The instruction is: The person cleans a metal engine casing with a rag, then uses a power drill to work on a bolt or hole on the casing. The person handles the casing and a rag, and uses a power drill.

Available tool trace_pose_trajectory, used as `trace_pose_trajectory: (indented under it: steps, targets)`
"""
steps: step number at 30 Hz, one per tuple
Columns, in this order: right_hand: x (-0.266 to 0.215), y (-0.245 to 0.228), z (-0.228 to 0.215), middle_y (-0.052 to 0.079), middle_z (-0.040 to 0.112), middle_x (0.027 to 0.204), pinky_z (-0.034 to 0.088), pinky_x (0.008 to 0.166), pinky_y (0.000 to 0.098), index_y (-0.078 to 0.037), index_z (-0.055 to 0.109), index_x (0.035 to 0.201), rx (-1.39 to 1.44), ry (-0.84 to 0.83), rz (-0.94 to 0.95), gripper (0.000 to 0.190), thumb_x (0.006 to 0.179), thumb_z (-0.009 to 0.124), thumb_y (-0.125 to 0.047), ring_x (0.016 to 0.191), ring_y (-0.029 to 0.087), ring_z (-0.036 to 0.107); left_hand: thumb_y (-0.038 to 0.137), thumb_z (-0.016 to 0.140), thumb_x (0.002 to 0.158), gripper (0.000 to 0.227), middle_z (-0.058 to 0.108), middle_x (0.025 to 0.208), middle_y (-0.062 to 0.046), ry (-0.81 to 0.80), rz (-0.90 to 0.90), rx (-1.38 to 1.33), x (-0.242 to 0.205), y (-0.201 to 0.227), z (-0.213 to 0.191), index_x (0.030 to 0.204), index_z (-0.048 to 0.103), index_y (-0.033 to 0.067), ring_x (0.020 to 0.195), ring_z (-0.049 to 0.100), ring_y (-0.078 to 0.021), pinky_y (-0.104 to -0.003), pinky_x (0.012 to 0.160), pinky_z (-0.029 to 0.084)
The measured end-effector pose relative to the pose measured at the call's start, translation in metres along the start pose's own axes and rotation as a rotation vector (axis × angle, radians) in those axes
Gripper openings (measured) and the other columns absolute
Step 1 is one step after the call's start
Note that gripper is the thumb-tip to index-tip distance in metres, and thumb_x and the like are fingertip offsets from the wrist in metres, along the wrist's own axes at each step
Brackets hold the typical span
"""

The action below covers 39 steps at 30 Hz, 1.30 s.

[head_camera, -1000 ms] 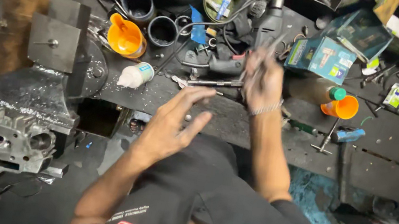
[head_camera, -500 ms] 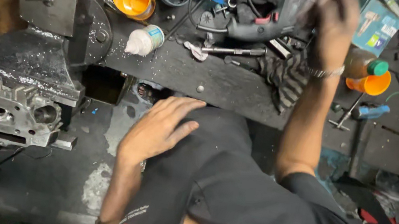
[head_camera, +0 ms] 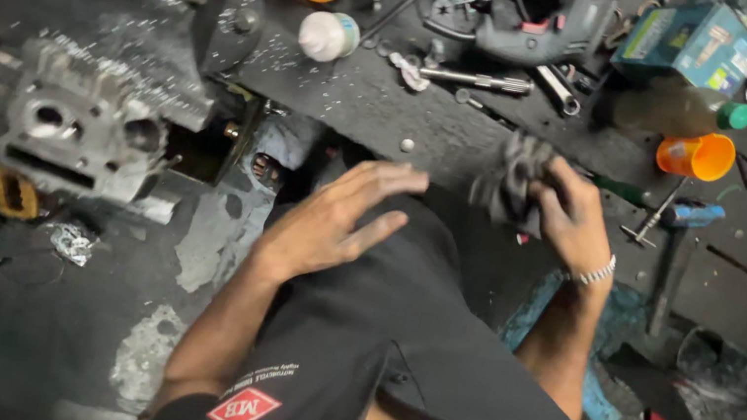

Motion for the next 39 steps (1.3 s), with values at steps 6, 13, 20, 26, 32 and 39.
trace_pose_trajectory:
  steps: [6,13,20,26,32,39]
  targets:
    - [0.002,-0.124,0.040,0.015,0.061,0.075,0.048,0.064,0.0392,-0.001,0.063,0.097,0.045,-0.502,-0.262,0.020,0.089,0.074,-0.015,0.068,0.032,0.062,0.014,0.081,0.081,0.051,0.064,0.130,-0.014,-0.084,0.074,-0.081,-0.042,-0.026,0.002,0.128,0.063,0.0079,0.125,0.061,-0.0323,-0.041,0.107,0.050]
    - [0.022,-0.175,0.082,0.012,0.065,0.090,0.051,0.073,0.0417,-0.005,0.063,0.109,0.341,-0.443,-0.406,0.026,0.088,0.078,-0.012,0.078,0.031,0.066,0.016,0.081,0.078,0.032,0.068,0.102,-0.005,0.219,-0.057,0.115,-0.147,-0.058,-0.019,0.109,0.072,0.0115,0.103,0.065,-0.0273,-0.042,0.095,0.049]
    - [0.031,-0.252,0.165,0.011,0.068,0.111,0.054,0.080,0.0436,-0.008,0.060,0.130,0.222,-0.369,-0.659,0.043,0.091,0.077,-0.005,0.090,0.030,0.071,0.022,0.066,0.100,0.027,0.068,0.115,-0.007,0.363,-0.239,-0.048,-0.236,-0.083,-0.020,0.125,0.063,0.0109,0.110,0.066,-0.0270,-0.040,0.097,0.049]
    - [0.054,-0.385,0.226,0.029,0.065,0.124,0.057,0.073,0.0426,-0.008,0.069,0.129,-0.702,-0.025,-1.109,0.056,0.074,0.070,0.004,0.098,0.040,0.070,0.024,0.065,0.102,0.032,0.071,0.116,-0.006,0.440,-0.258,0.003,-0.260,-0.085,-0.031,0.131,0.059,0.0129,0.113,0.068,-0.0250,-0.040,0.100,0.049]
    - [0.093,-0.383,0.279,0.022,0.066,0.110,0.055,0.056,0.0375,-0.001,0.069,0.120,-0.663,-0.442,-0.775,0.037,0.082,0.068,-0.003,0.068,0.025,0.066,0.027,0.064,0.102,0.054,0.069,0.125,-0.010,0.529,-0.293,-0.062,-0.298,-0.073,-0.048,0.149,0.044,0.0127,0.118,0.067,-0.0289,-0.044,0.101,0.049]
    - [0.114,-0.383,0.211,0.005,0.060,0.079,0.041,0.047,0.0270,0.003,0.063,0.108,0.437,-0.391,-0.313,0.013,0.113,0.061,-0.009,0.054,0.013,0.056,0.028,0.064,0.100,0.053,0.068,0.126,-0.012,0.615,-0.495,-0.083,-0.342,-0.085,-0.063,0.148,0.047,0.0137,0.116,0.067,-0.0306,-0.043,0.099,0.051]
Point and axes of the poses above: each hand's wrist, its own x-axis towards the middle knuckle, its own z-axis out of the palm, y = z × x, the point moved 4 cm from there along x, towards the middle knuckle
